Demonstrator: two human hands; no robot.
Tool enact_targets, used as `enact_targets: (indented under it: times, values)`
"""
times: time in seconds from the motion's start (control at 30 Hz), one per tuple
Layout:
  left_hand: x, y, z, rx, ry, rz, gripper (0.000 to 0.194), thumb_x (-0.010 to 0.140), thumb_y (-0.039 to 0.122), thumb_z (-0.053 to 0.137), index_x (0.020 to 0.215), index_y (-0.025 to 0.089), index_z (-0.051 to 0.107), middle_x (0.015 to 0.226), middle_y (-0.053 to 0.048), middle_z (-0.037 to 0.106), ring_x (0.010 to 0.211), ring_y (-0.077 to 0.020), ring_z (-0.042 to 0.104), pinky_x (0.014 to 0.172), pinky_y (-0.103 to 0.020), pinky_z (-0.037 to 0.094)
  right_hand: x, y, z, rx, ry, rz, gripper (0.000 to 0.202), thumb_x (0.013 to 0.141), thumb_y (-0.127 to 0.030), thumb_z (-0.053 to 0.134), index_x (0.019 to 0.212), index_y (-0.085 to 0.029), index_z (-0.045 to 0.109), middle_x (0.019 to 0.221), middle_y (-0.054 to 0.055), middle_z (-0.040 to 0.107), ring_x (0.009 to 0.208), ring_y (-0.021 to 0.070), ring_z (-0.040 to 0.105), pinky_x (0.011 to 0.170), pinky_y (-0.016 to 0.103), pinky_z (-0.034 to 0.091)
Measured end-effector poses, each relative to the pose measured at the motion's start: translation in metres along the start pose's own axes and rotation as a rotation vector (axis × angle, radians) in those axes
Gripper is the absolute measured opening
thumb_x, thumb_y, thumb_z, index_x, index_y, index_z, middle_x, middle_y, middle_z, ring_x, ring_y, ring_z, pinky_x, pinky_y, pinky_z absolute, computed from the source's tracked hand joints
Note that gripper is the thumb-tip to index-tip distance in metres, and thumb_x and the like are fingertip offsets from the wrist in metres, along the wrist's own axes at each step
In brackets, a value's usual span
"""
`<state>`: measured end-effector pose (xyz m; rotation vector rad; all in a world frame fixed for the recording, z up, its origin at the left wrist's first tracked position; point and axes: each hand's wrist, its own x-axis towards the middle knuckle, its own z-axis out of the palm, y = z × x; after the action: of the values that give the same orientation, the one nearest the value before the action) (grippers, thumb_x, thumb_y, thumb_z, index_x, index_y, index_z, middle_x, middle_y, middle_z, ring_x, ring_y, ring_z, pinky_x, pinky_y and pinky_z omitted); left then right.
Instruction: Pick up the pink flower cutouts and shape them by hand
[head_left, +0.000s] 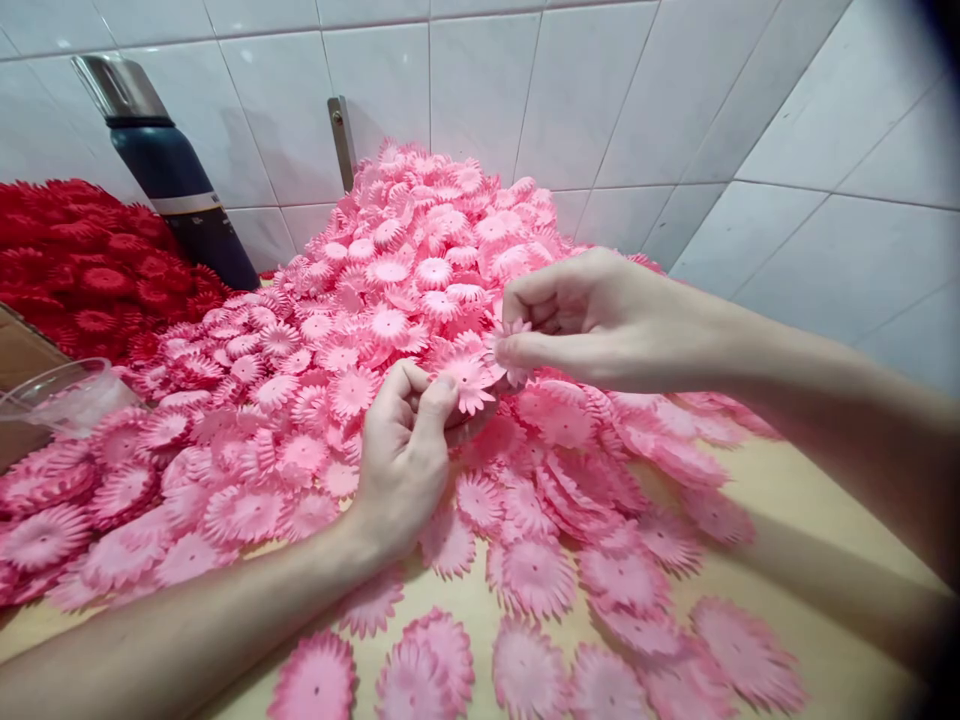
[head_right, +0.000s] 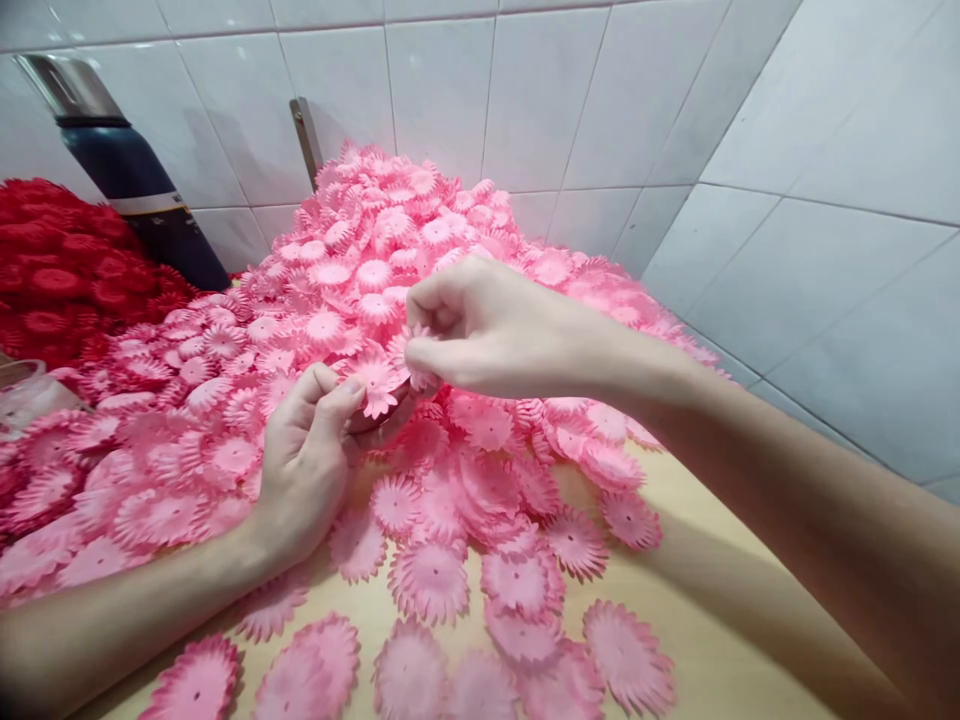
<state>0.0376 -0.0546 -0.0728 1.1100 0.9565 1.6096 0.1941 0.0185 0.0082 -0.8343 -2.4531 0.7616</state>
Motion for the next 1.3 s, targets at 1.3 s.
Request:
enact_targets:
  times: [1.3]
  values:
    - [-0.005, 0.000, 0.001, -0.098, -0.071, 0.035, 0.030, 0.089, 0.037, 0.059, 0.067, 0.018, 0.050, 0.071, 0.003, 0.046, 0.066, -0.0083, 0.052, 0.074, -0.027, 0.060, -0.003, -0.026, 0.015, -0.361, 0.321, -0.136, 0.019, 0.087, -0.023, 0.051, 0.070, -0.021, 0.044, 0.054, -0.002, 0.049, 0.045, 0.0110, 0.046, 0.048, 0.028, 0.030]
